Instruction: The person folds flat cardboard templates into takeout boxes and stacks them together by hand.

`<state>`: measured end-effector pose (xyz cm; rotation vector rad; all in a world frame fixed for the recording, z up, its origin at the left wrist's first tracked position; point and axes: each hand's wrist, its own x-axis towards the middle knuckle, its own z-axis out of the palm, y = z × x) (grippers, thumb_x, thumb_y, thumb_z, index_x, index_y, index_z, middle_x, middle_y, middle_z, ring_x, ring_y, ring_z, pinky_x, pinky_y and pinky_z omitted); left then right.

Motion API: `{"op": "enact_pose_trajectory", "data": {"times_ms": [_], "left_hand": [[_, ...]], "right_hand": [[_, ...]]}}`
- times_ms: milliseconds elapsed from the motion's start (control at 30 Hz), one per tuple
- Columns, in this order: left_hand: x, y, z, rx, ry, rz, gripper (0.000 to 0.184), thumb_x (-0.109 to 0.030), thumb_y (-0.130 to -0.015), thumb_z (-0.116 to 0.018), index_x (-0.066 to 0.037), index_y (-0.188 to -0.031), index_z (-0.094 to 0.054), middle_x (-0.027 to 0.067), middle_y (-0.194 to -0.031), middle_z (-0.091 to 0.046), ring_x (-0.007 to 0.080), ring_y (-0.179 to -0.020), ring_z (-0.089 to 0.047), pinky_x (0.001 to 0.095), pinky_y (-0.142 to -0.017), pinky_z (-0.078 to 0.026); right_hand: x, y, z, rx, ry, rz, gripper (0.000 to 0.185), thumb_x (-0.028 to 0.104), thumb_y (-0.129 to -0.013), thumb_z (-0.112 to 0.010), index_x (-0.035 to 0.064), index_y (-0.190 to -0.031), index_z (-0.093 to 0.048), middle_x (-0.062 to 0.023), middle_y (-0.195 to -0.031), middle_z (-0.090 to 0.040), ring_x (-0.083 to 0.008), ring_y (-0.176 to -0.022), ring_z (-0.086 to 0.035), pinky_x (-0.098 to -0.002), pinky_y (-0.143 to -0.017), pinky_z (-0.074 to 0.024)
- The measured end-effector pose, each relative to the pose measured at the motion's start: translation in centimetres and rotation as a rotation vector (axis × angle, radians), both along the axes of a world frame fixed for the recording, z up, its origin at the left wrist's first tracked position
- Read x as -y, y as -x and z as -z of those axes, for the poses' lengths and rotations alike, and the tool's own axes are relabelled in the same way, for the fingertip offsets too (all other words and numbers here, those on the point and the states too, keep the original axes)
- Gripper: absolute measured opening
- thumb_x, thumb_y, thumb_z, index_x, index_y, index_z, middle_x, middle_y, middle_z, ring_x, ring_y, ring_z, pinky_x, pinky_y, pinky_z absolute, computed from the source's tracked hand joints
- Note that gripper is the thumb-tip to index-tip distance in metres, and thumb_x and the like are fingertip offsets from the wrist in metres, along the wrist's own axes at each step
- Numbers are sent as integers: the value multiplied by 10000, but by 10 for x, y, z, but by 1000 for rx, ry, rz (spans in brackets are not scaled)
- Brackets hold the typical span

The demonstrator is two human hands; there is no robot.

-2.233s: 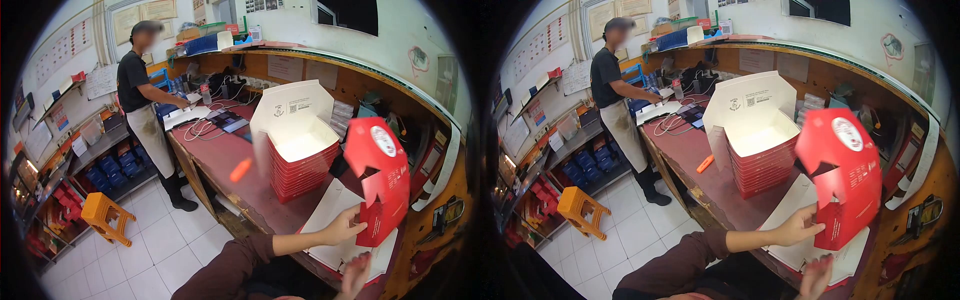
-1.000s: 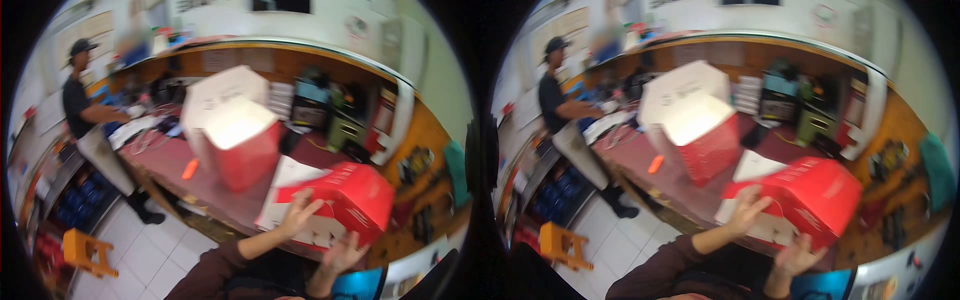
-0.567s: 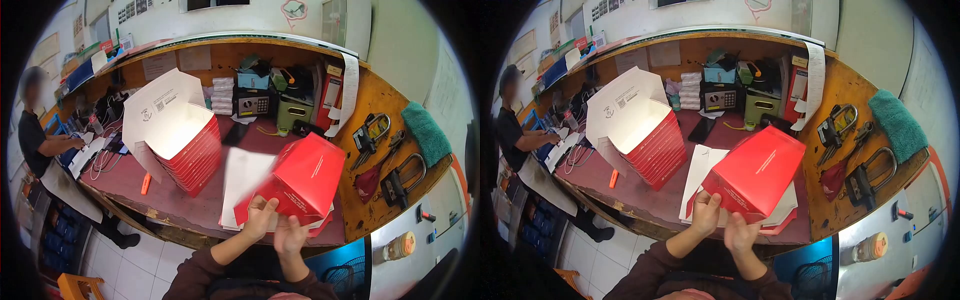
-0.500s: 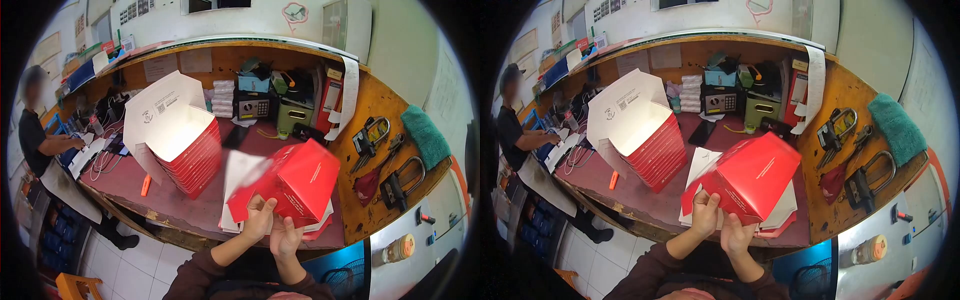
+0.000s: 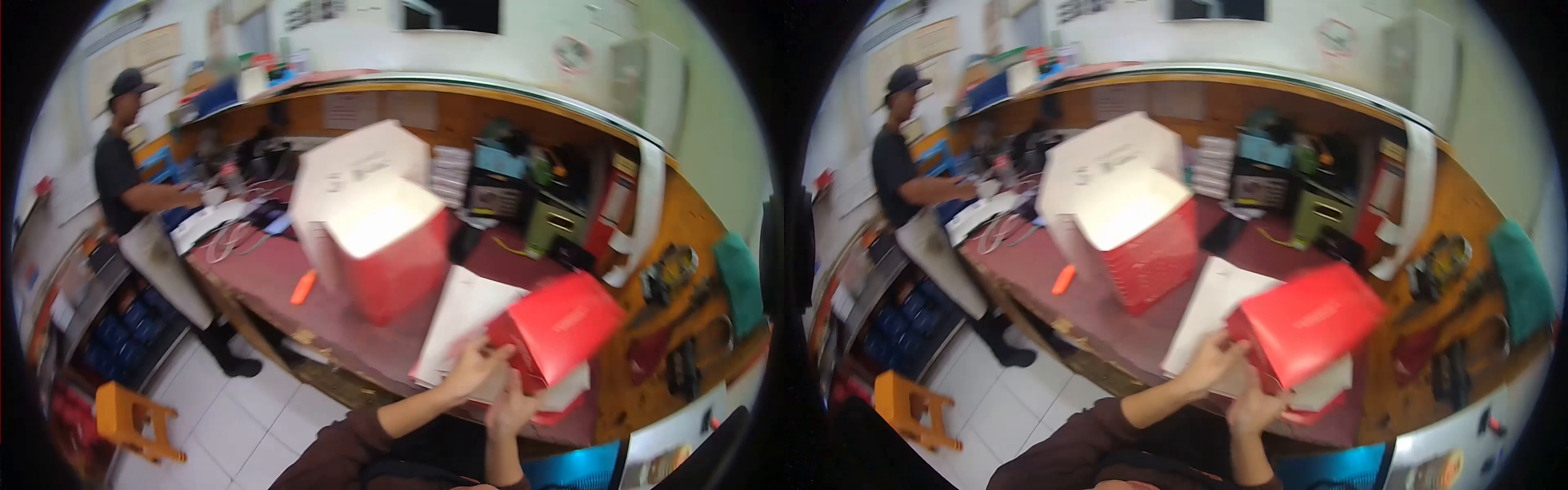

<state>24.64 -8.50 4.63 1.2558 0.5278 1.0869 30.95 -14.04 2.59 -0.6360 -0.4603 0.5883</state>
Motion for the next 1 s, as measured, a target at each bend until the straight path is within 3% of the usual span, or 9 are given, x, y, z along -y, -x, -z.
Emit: {"op": "enact_pose_trajectory", "data": {"times_ms": [67, 167, 233, 500, 667, 733, 767, 900, 1000], "left_hand": [[0, 8, -11, 234, 536, 270, 456, -322, -870, -507, -65, -1228, -390, 74, -1110, -535, 143, -967, -532, 281, -814, -428], [2, 18, -32, 471, 606, 307, 464, -359, -847, -528, -39, -1174, -451, 39, -1079, -536, 131, -985, -513, 264, -863, -396], [-12, 29, -28, 364, 541, 419, 491, -339, -835, -543, -4, -1180, -444, 63, -1117, -534, 129, -990, -525, 275, -864, -415], [-46, 83, -39, 4, 94, 535, 595, -155, -738, -650, 45, -1226, -375, 105, -1152, -520, 133, -996, -538, 256, -853, -433], [-49, 64, -7, 310, -30, 791, 625, -195, -742, -669, 15, -1246, -364, 91, -1205, -484, 147, -1049, -503, 284, -895, -401], [-27, 54, -4, 97, -271, 922, 598, -233, -774, -639, -7, -1253, -360, 89, -1217, -470, 166, -1094, -471, 318, -930, -377], [-6, 45, -12, -162, -462, 845, 571, -262, -800, -608, -20, -1253, -359, 89, -1218, -465, 176, -1104, -463, 333, -941, -370], [29, 28, 11, 558, 425, 930, 422, -277, -878, -493, -26, -1207, -411, 91, -1200, -477, 193, -1090, -475, 368, -922, -381], [31, 22, 8, 549, 130, 747, 482, -291, -852, -534, -23, -1225, -390, 84, -1119, -510, 179, -1000, -509, 338, -850, -407]], "right_hand": [[-5, -20, 48, 510, 268, 274, 324, -11, -748, -637, -29, -1042, -503, -117, -994, -570, -158, -869, -553, -291, -765, -451], [-6, -10, 49, 646, 140, 216, 192, -35, -729, -618, -74, -907, -559, -112, -941, -582, -167, -838, -555, -294, -742, -440], [8, -36, 52, 1162, 190, 261, 293, -12, -726, -615, -49, -1005, -532, -117, -969, -572, -160, -898, -534, -321, -783, -431], [67, -131, 1, 533, 75, -173, 372, 187, -799, -586, -65, -1057, -496, -128, -998, -554, -197, -897, -522, -319, -796, -409], [58, -115, -2, 505, 172, -277, 468, 253, -825, -565, -70, -1138, -435, -159, -1088, -517, -252, -971, -509, -351, -879, -375], [51, -68, -40, -16, 113, -204, 502, 265, -821, -570, -52, -1173, -404, -171, -1126, -487, -267, -966, -507, -384, -880, -377], [46, -65, -26, 137, 59, -114, 505, 268, -810, -588, -37, -1169, -407, -164, -1121, -480, -263, -943, -506, -407, -849, -394], [41, -77, 20, 399, -22, 135, 496, 316, -814, -587, -39, -1122, -428, -138, -1068, -507, -253, -893, -513, -372, -753, -446], [33, -53, 7, 386, -59, 323, 492, 334, -814, -588, -46, -1094, -449, -133, -1025, -528, -241, -831, -531, -352, -699, -462]]}}
